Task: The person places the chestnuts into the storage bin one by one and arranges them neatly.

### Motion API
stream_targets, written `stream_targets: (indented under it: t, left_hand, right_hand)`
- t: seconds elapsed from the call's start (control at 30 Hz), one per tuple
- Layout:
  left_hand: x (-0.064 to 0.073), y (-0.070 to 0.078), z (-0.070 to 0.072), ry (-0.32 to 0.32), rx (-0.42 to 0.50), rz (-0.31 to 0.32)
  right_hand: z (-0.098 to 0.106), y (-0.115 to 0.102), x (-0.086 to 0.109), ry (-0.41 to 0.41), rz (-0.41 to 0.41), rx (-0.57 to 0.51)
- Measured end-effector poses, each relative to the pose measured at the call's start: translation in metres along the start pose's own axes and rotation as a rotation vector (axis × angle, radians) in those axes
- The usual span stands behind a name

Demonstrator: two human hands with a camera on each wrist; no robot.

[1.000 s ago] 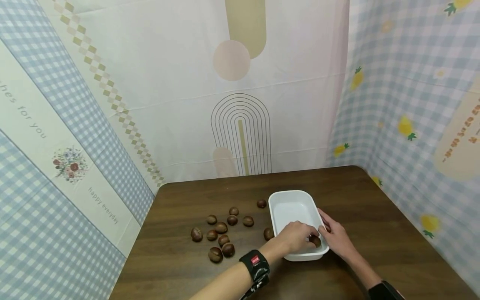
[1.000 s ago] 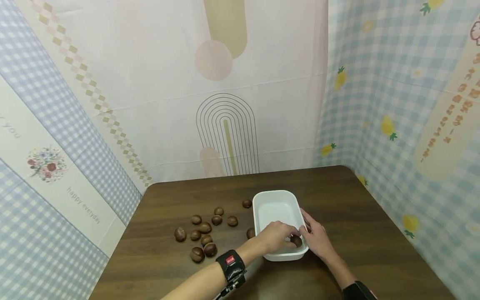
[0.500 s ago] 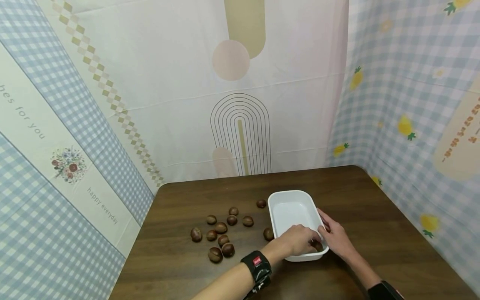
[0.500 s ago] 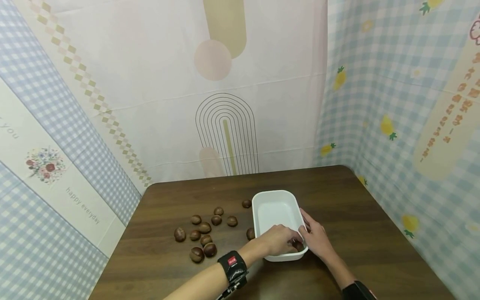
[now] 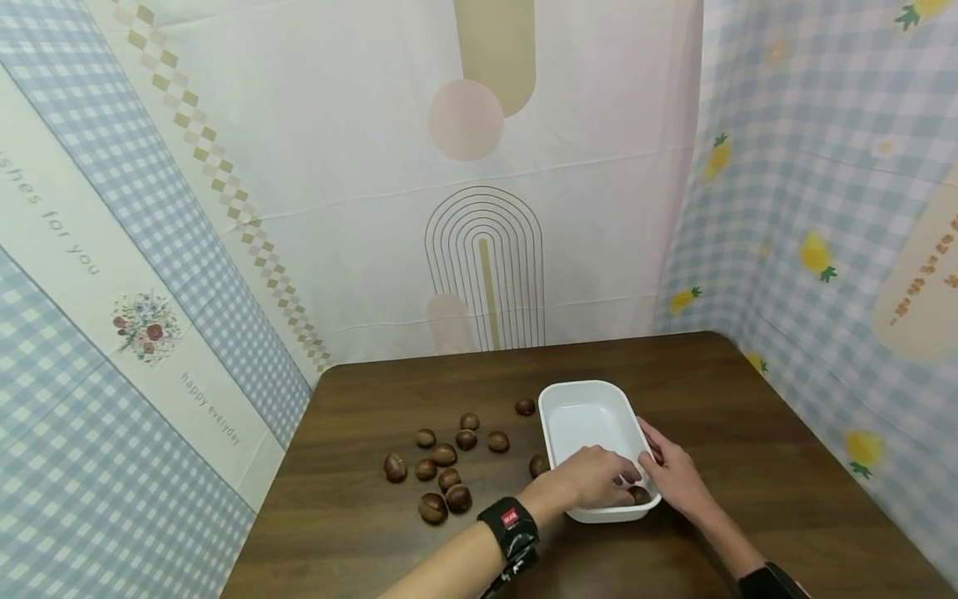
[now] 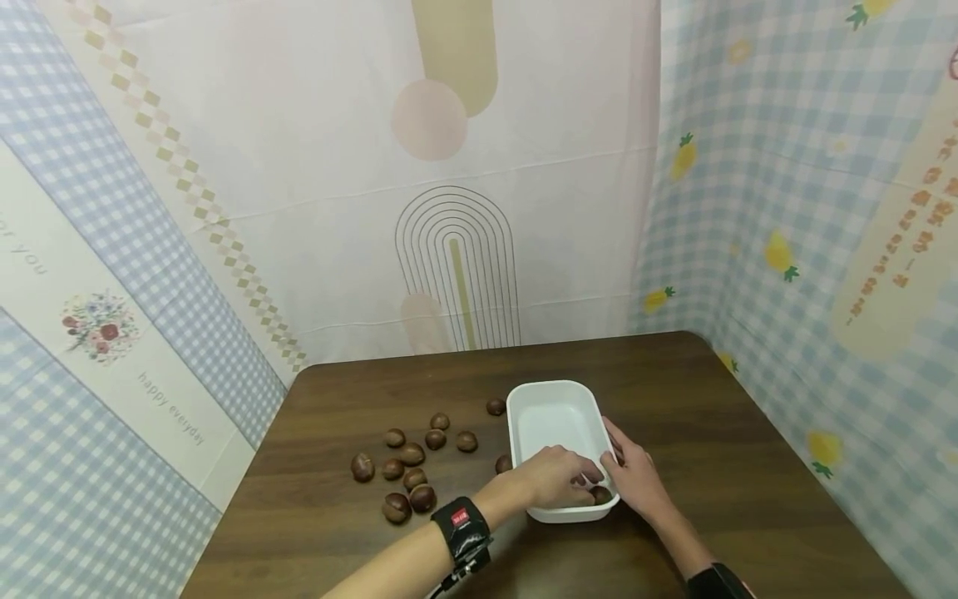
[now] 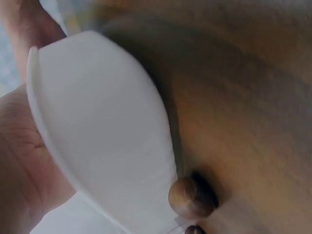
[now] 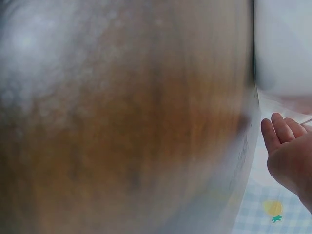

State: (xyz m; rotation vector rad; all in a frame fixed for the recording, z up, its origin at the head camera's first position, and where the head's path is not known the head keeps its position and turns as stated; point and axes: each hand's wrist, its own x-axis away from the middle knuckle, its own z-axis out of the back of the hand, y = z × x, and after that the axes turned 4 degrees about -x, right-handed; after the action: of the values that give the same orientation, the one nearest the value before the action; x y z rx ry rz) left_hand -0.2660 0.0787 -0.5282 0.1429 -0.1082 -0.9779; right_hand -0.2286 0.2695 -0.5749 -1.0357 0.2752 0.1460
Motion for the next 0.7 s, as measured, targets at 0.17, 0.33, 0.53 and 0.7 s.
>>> stream_targets:
  t: [0.17, 0.33, 0.53, 0.7]
  left_hand:
    - [0.009, -0.015, 0.011, 0.096, 0.026, -0.033]
    - [0.024, -0.036, 0.027, 0.26, 0.062, -0.018]
    - [0.05, -0.065, 0.042, 0.415, 0.19, 0.101]
    - [0.071, -0.089, 0.041, 0.454, 0.309, 0.204]
  right_hand:
    - [0.0, 0.0, 0.001, -0.012, -0.005, -0.019]
    - [-0.001, -0.001, -0.001, -0.026, -0.029, -0.004]
    - [0.0, -0.003, -0.002, -0.031, -0.044, 0.022]
    - [0.002, -0.002, -0.001, -0.037, -0.058, 0.036]
